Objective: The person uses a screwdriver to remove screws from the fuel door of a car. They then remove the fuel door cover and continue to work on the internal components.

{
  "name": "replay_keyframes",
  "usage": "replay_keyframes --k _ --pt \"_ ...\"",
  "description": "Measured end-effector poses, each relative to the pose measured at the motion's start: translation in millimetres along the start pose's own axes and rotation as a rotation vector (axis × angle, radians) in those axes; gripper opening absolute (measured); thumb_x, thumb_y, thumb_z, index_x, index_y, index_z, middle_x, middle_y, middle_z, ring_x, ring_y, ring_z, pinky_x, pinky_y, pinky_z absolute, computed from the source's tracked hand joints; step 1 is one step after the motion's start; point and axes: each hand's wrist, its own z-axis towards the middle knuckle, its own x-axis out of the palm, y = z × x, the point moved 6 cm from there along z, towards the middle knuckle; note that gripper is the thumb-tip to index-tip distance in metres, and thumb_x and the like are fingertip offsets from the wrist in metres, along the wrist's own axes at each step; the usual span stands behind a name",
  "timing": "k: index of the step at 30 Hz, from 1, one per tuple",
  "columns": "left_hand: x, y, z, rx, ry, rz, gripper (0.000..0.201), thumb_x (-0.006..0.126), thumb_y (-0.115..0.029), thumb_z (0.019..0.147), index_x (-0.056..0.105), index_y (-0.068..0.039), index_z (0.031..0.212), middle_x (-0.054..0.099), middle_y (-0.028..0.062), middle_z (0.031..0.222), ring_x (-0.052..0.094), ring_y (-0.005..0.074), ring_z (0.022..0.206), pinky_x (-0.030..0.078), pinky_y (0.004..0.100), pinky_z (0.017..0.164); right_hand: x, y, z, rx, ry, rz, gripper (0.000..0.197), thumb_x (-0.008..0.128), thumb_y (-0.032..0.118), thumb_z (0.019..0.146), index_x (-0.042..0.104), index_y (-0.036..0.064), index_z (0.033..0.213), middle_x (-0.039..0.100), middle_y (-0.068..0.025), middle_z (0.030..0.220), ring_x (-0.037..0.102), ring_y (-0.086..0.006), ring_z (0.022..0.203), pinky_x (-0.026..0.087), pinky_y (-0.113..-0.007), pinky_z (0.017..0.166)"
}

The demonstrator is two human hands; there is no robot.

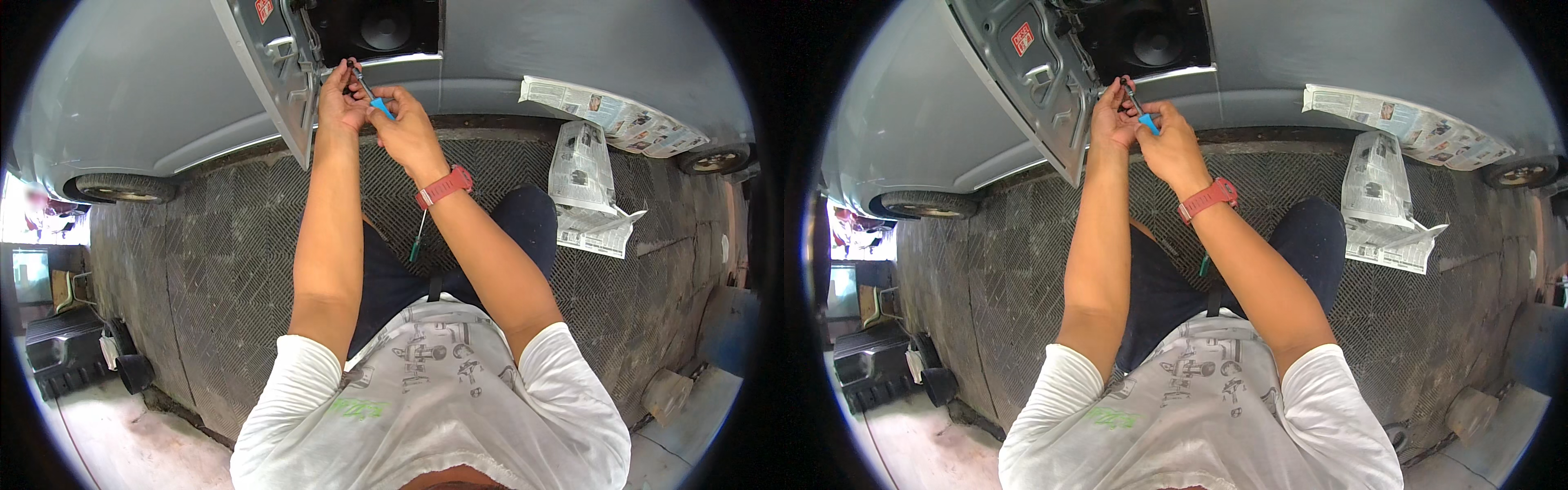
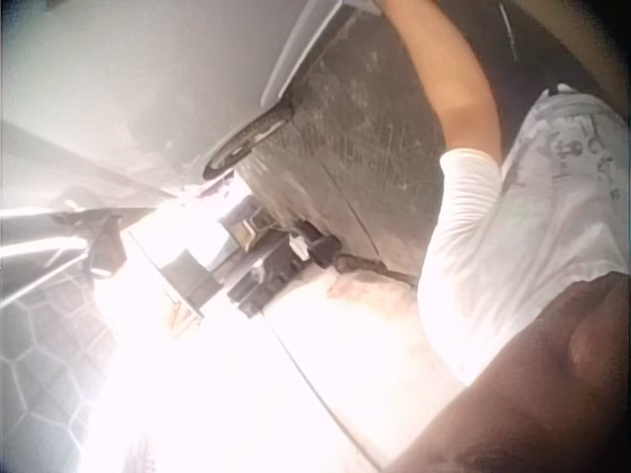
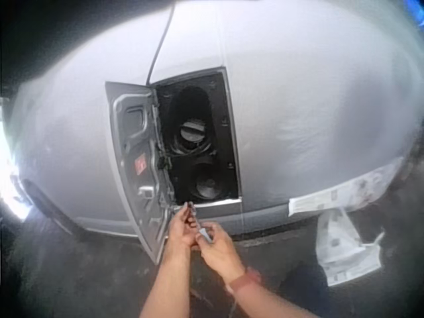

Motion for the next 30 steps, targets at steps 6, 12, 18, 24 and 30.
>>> replay_keyframes --k 6,12,18,24,30 --pt "1 -1 5 0.004 0.035 0.039 0.020 0.080 -0.021 0.096 0.078 -0.006 0.109 0.077 -0.0002 0.099 0.045 0.0092 0.073 0.039 0.0239 0.062 1 2 0 -0.072 -0.013 -0.025 0.040 0.071 0.010 0.097 0.063 -0.0052 0.134 0.075 -0.0106 0.098 0.060 -0.0098 0.065 0.051 -0.027 0.058" --pt "2 0 3 -0.012 0.034 0.051 0.017 0.080 -0.020 0.095 0.077 -0.007 0.106 0.072 -0.0004 0.093 0.047 0.0085 0.072 0.034 0.0228 0.060 -1 -1 -1 -0.079 -0.028 -0.028 0.040 0.072 0.011 0.098 0.063 -0.0037 0.135 0.076 -0.0103 0.099 0.061 -0.0098 0.065 0.051 -0.028 0.058" --pt "-3 3 3 0.002 0.030 0.028 0.017 0.081 -0.020 0.094 0.077 -0.006 0.103 0.068 -0.0011 0.091 0.047 0.0088 0.072 0.035 0.0228 0.060 -5 4 -1 -0.092 -0.011 -0.092 0.038 0.071 0.011 0.099 0.065 -0.0037 0.134 0.077 -0.0099 0.095 0.061 -0.0091 0.065 0.049 -0.029 0.057" --pt "-4 3 6 -0.024 0.019 -0.014 0.017 0.082 -0.019 0.093 0.077 -0.006 0.103 0.065 -0.0017 0.090 0.048 0.0087 0.072 0.035 0.0228 0.059 -8 5 -3 -0.071 -0.004 -0.069 0.038 0.069 0.011 0.100 0.064 -0.0041 0.135 0.077 -0.0101 0.095 0.061 -0.0089 0.065 0.049 -0.027 0.057" --pt "-2 0 7 -0.033 0.022 -0.022 0.015 0.081 -0.017 0.094 0.076 -0.006 0.102 0.070 -0.0006 0.092 0.048 0.0091 0.072 0.036 0.0227 0.060 -8 7 -1 -0.072 -0.005 -0.073 0.039 0.069 0.011 0.100 0.064 -0.0044 0.136 0.077 -0.0100 0.095 0.061 -0.0090 0.065 0.049 -0.027 0.057"
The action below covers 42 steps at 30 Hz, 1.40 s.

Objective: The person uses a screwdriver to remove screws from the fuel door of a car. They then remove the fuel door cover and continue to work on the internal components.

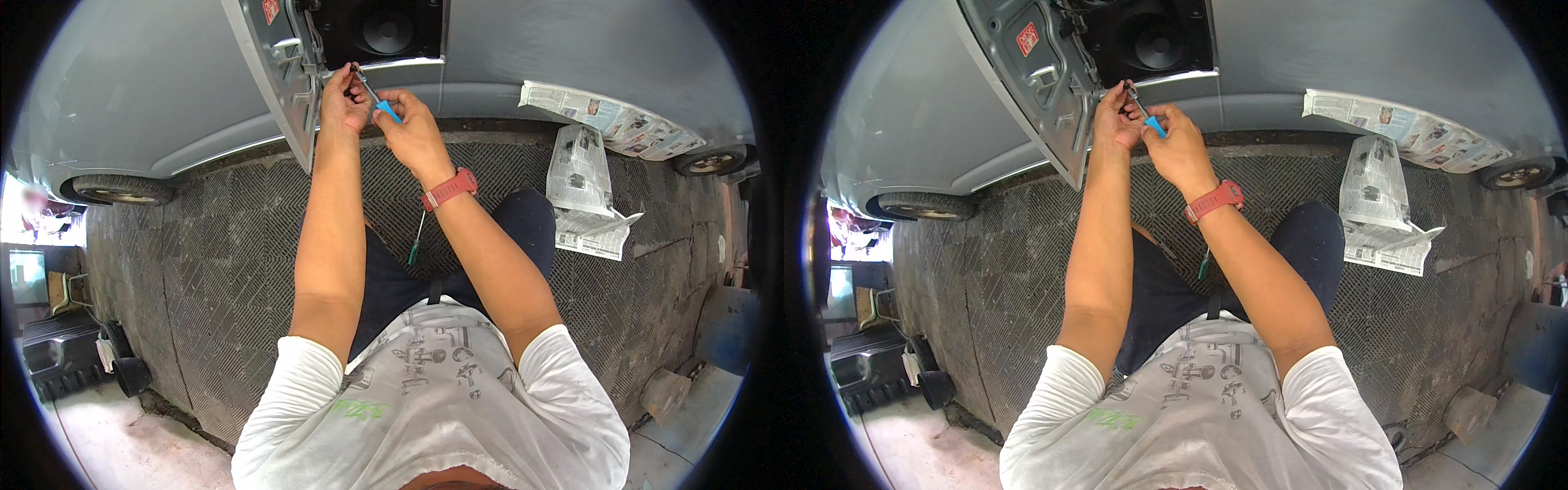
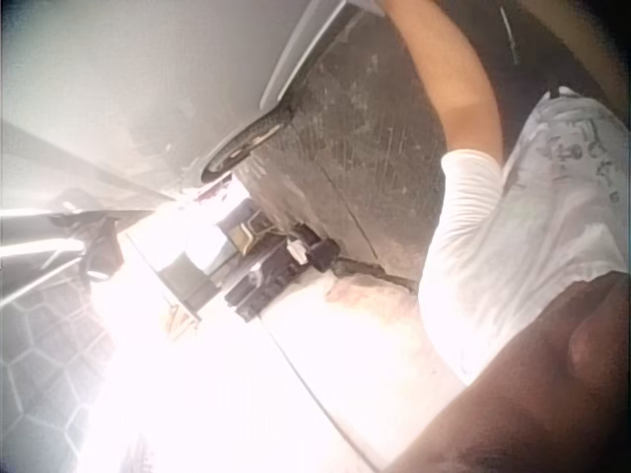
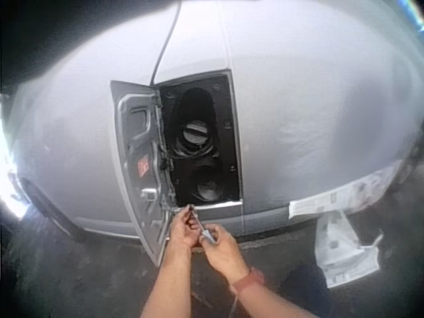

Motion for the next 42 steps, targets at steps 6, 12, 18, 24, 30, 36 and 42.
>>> replay_keyframes --k 6,12,18,24,30,36,42 --pt "4 1 0 0.035 0.018 0.044 0.014 0.081 -0.019 0.094 0.076 -0.009 0.102 0.071 -0.0021 0.092 0.047 0.0073 0.070 0.033 0.0224 0.059 2 -4 3 -0.007 0.006 -0.005 0.040 0.070 0.010 0.100 0.064 -0.0049 0.136 0.077 -0.0114 0.097 0.066 -0.0118 0.070 0.053 -0.029 0.064" --pt "0 -2 6 0.085 0.030 0.183 0.016 0.076 -0.022 0.101 0.077 -0.007 0.107 0.067 -0.0051 0.086 0.044 0.0038 0.067 0.031 0.0210 0.057 4 15 -5 -0.050 -0.095 -0.235 0.037 0.071 0.013 0.097 0.067 -0.0007 0.132 0.076 -0.0184 0.103 0.075 -0.0312 0.093 0.057 -0.041 0.089" --pt "-1 -7 8 0.103 -0.009 0.281 0.021 0.074 -0.025 0.105 0.076 -0.005 0.108 0.065 -0.0053 0.082 0.042 0.0032 0.063 0.032 0.0205 0.053 15 11 -5 0.019 -0.125 -0.110 0.035 0.072 0.017 0.097 0.067 -0.0003 0.128 0.076 -0.0190 0.104 0.074 -0.0321 0.095 0.057 -0.042 0.088" --pt "-3 -3 13 0.053 -0.067 0.266 0.026 0.082 -0.029 0.100 0.068 -0.012 0.087 0.056 -0.0057 0.075 0.042 0.0037 0.059 0.030 0.0211 0.049 21 12 -4 -0.008 -0.176 -0.038 0.035 0.071 0.014 0.097 0.067 -0.0026 0.127 0.075 -0.0192 0.104 0.074 -0.0296 0.095 0.057 -0.041 0.087" --pt "-2 -9 12 0.082 -0.062 0.277 0.026 0.082 -0.030 0.100 0.069 -0.011 0.087 0.053 -0.0060 0.073 0.041 0.0042 0.057 0.031 0.0215 0.049 27 14 -3 0.033 -0.178 0.011 0.036 0.072 0.014 0.097 0.067 -0.0037 0.128 0.075 -0.0181 0.104 0.073 -0.0282 0.093 0.057 -0.040 0.086" --pt "2 9 -2 0.042 -0.024 0.435 0.036 0.069 -0.043 0.107 0.076 -0.008 0.104 0.051 -0.0068 0.070 0.041 0.0052 0.054 0.030 0.0242 0.044 40 -33 16 0.032 -0.302 0.276 0.025 0.066 0.017 0.107 0.062 -0.0033 0.120 0.074 -0.0164 0.099 0.067 -0.0175 0.074 0.053 -0.030 0.062" --pt "-30 21 -44 -0.093 0.160 0.241 0.042 0.060 -0.048 0.110 0.072 -0.010 0.121 0.049 -0.0091 0.059 0.037 0.0050 0.039 0.029 0.0225 0.033 60 -17 7 0.422 -0.193 0.869 0.029 0.063 0.029 0.112 0.057 0.0017 0.105 0.070 -0.0119 0.081 0.052 -0.0117 0.052 0.039 -0.027 0.042"
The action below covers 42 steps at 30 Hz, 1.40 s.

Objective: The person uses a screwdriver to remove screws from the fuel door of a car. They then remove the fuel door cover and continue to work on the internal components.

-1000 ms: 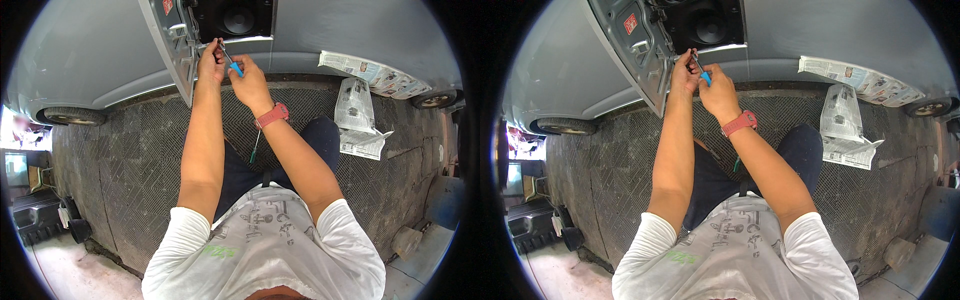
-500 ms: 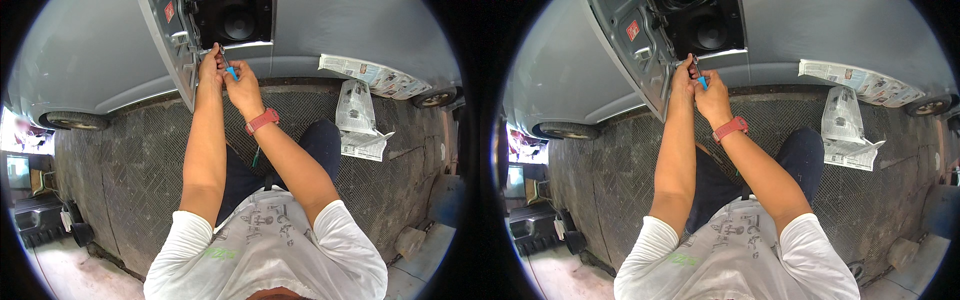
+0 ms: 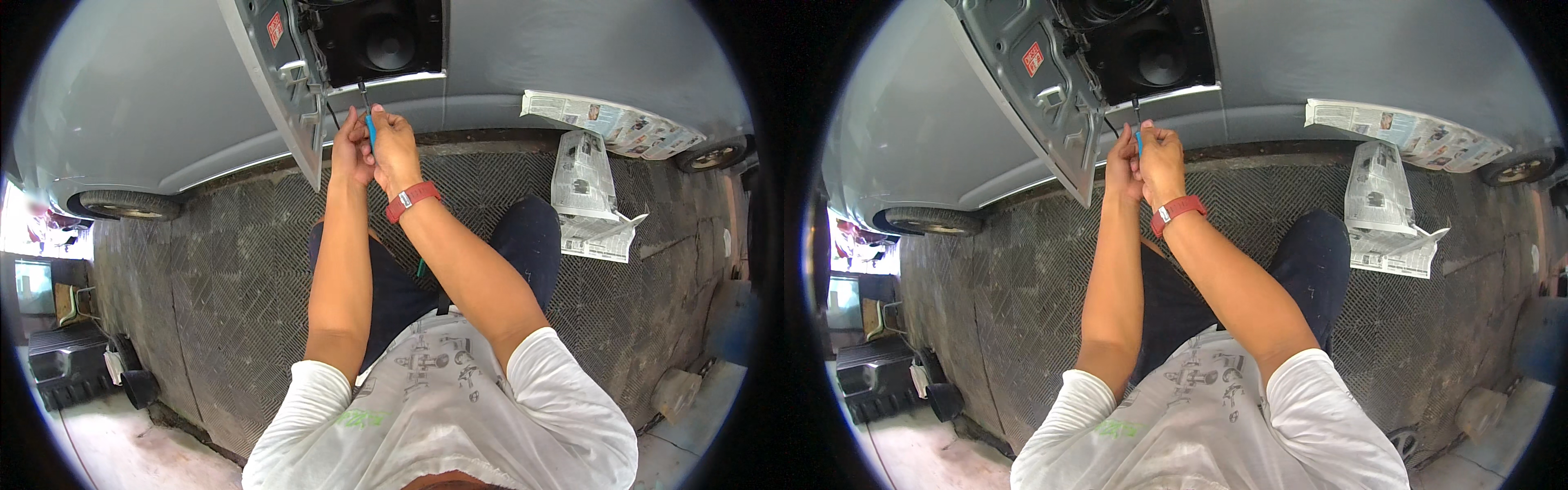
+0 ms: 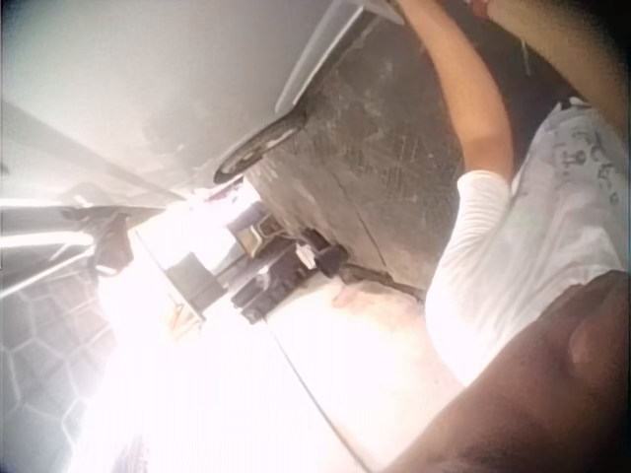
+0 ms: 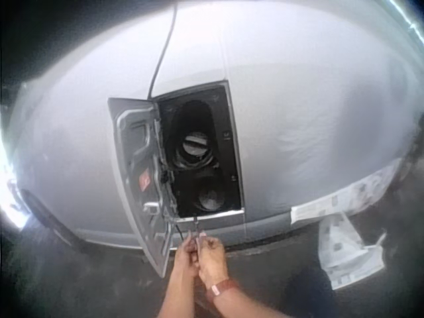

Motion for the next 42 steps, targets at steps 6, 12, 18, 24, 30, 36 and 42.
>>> replay_keyframes --k 6,12,18,24,30,36,42 --pt "19 -10 -10 -0.012 0.045 0.058 0.037 0.069 -0.043 0.107 0.071 -0.009 0.121 0.060 -0.0068 0.069 0.040 0.0019 0.043 0.033 0.0189 0.035 0 7 -10 0.015 -0.074 -0.109 0.036 0.069 0.034 0.109 0.059 -0.0008 0.110 0.068 -0.0089 0.080 0.060 -0.0121 0.058 0.046 -0.025 0.046" --pt "17 -7 7 0.064 -0.166 -0.008 0.037 0.074 -0.041 0.104 0.070 -0.009 0.122 0.066 -0.0045 0.085 0.041 0.0038 0.042 0.034 0.0188 0.035 -3 12 -32 -0.173 -0.085 -0.217 0.031 0.073 0.023 0.107 0.063 -0.0052 0.112 0.070 -0.0093 0.087 0.066 -0.0129 0.063 0.054 -0.026 0.052" --pt "14 -12 5 -0.063 0.053 -0.003 0.041 0.078 -0.040 0.101 0.069 -0.008 0.126 0.069 -0.0039 0.097 0.050 0.0044 0.055 0.043 0.0205 0.043 -9 2 -31 -0.104 -0.070 -0.081 0.030 0.077 0.015 0.102 0.061 -0.0064 0.114 0.071 -0.0098 0.090 0.066 -0.0115 0.066 0.052 -0.025 0.052" --pt "14 -18 14 0.057 -0.078 0.072 0.045 0.077 -0.039 0.102 0.071 -0.006 0.131 0.070 -0.0047 0.103 0.054 0.0039 0.071 0.048 0.0215 0.062 -8 3 -30 -0.230 -0.170 -0.238 0.020 0.069 0.015 0.108 0.065 -0.0047 0.109 0.073 -0.0087 0.089 0.062 -0.0103 0.062 0.045 -0.026 0.051" --pt "8 -13 20 -0.035 0.033 0.034 0.045 0.078 -0.038 0.102 0.070 -0.006 0.132 0.070 -0.0033 0.100 0.058 0.0087 0.073 0.050 0.0245 0.062 -7 -5 -26 0.055 0.058 -0.021 0.029 0.077 0.016 0.102 0.061 -0.0047 0.114 0.070 -0.0065 0.086 0.061 -0.0085 0.064 0.045 -0.025 0.051" --pt "-14 -19 39 -0.066 0.091 -0.009 0.041 0.076 -0.037 0.104 0.065 -0.009 0.132 0.070 -0.0004 0.098 0.064 0.0132 0.072 0.056 0.0291 0.060 0 -1 -36 -0.223 -0.105 -0.299 0.032 0.061 0.030 0.114 0.065 -0.0017 0.114 0.067 -0.0041 0.083 0.060 -0.0105 0.059 0.044 -0.026 0.048" --pt "3 -8 20 -0.096 0.130 -0.223 0.036 0.076 -0.035 0.104 0.064 -0.009 0.126 0.068 -0.0005 0.092 0.059 0.0121 0.070 0.056 0.0304 0.060 8 -11 -22 0.049 0.153 0.118 0.035 0.061 0.035 0.112 0.057 0.0008 0.118 0.065 -0.0067 0.085 0.064 -0.0134 0.064 0.047 -0.028 0.048"
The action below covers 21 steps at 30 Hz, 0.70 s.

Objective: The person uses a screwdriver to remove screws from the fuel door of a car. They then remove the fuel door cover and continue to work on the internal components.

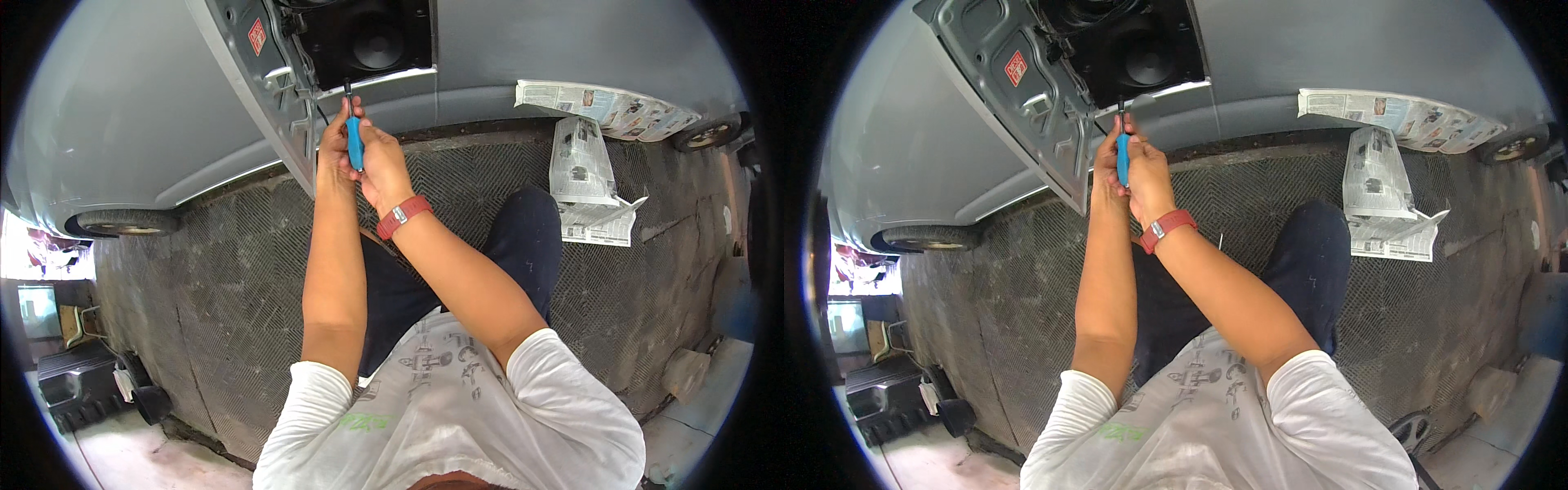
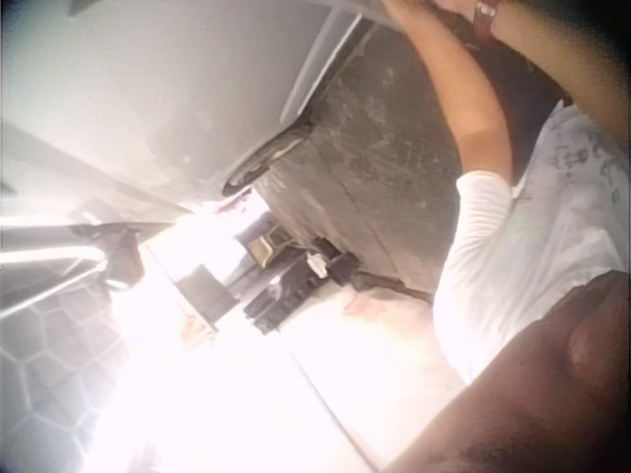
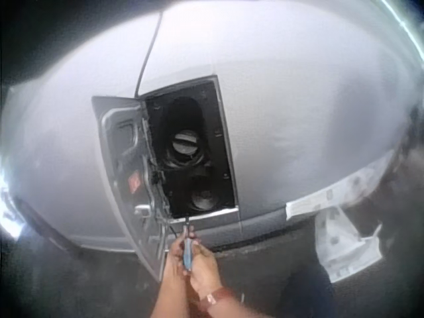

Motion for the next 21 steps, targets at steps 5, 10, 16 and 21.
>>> replay_keyframes --k 5,10,16,21 --pt "2 -6 -2 0.036 0.011 0.125 0.037 0.076 -0.034 0.104 0.065 -0.007 0.125 0.068 0.0012 0.094 0.060 0.0104 0.072 0.053 0.0257 0.060 -7 1 -9 -0.211 -0.220 -0.376 0.032 0.064 0.031 0.112 0.062 -0.0005 0.114 0.067 -0.0047 0.085 0.061 -0.0121 0.059 0.042 -0.025 0.046" --pt "5 -7 -2 0.062 -0.008 0.128 0.034 0.077 -0.034 0.104 0.066 -0.008 0.124 0.068 0.0007 0.093 0.061 0.0118 0.073 0.053 0.0282 0.060 -7 -1 -5 0.008 -0.059 0.075 0.032 0.074 0.026 0.106 0.060 -0.0020 0.115 0.070 -0.0077 0.091 0.064 -0.0112 0.065 0.042 -0.024 0.047" --pt "-3 -14 4 0.036 -0.030 0.189 0.033 0.076 -0.034 0.104 0.065 -0.010 0.124 0.069 -0.0003 0.093 0.059 0.0135 0.069 0.052 0.0299 0.061 -15 -3 -3 -0.384 -0.224 -0.519 0.031 0.063 0.029 0.112 0.062 -0.0020 0.114 0.067 -0.0084 0.089 0.062 -0.0124 0.067 0.042 -0.025 0.049" --pt "12 0 -6 -0.017 0.086 -0.079 0.037 0.076 -0.034 0.104 0.063 -0.009 0.128 0.071 0.0043 0.095 0.067 0.0186 0.078 0.058 0.0315 0.065 7 10 -17 -0.067 -0.127 -0.088 0.042 0.066 0.036 0.109 0.060 -0.0036 0.121 0.067 -0.0092 0.087 0.064 -0.0170 0.068 0.051 -0.029 0.056"
